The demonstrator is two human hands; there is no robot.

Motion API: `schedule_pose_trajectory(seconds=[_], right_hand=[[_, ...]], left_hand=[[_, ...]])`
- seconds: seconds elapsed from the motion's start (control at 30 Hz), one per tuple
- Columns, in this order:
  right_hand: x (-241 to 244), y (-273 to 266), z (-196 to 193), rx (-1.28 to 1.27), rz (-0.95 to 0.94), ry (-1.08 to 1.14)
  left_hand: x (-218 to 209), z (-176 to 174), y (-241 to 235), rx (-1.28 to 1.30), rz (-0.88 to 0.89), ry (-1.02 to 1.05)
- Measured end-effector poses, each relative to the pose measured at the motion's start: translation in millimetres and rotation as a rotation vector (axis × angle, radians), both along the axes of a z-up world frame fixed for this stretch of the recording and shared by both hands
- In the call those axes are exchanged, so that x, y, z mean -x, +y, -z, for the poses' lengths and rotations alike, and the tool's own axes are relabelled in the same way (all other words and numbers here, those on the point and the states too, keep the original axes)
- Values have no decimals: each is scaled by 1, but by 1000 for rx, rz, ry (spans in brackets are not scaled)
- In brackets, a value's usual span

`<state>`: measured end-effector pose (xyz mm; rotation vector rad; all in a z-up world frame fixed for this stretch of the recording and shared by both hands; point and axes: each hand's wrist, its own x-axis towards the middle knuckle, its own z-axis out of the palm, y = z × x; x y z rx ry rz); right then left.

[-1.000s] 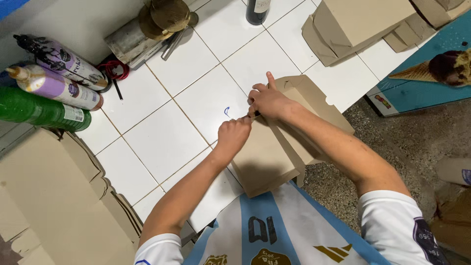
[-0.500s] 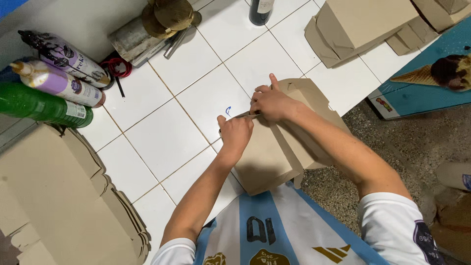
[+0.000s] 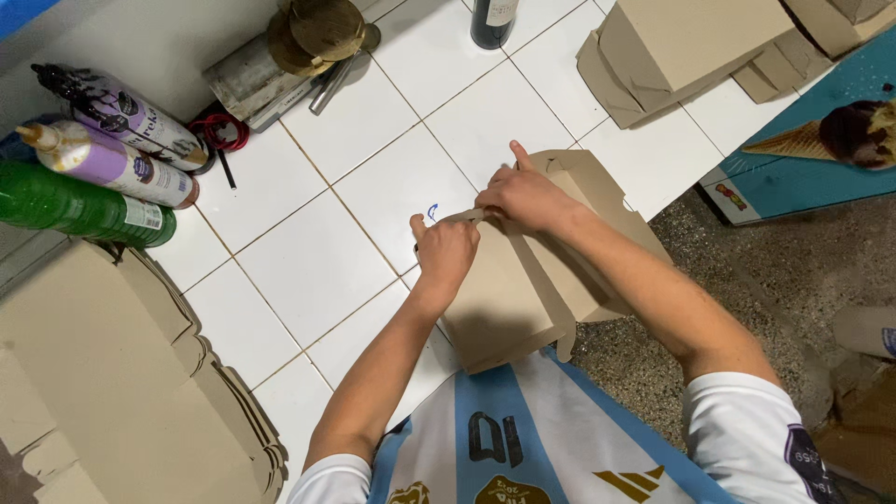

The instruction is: The person assembles flat cardboard boxes on a tiled countertop. They fold the side flaps, tuck the tabs into slots, and close the lids to form rectangular boxes. The person repeats this process for several boxes, stacking the finished ones on the right side of the counter.

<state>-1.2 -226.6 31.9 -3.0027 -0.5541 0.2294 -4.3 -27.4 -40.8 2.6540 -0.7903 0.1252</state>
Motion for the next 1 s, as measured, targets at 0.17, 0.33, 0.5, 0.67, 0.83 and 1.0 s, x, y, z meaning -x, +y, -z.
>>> schedule_pose_trajectory(seconds=[0.17,0.33,0.5,0.67,0.83,1.0], right_hand=[[4,-5,15,127,-27,-102],[16,3,-28,83,-29,-212],[55,-12,-77,-102,108,-355],[151,-29,-96,-350,55,-209],[217,-8,-87,-38,2,225],[246,2,-19,130,-29,-177]], left_hand=[[3,-36,10,16,15,-9],[-1,-78,26,36,32,33],[-5,-84,40,-19,39,-57],[62,-105,45,-22,351,160],[132,-115,38,-141,525,221],[150,-58,36,-33,459,381]])
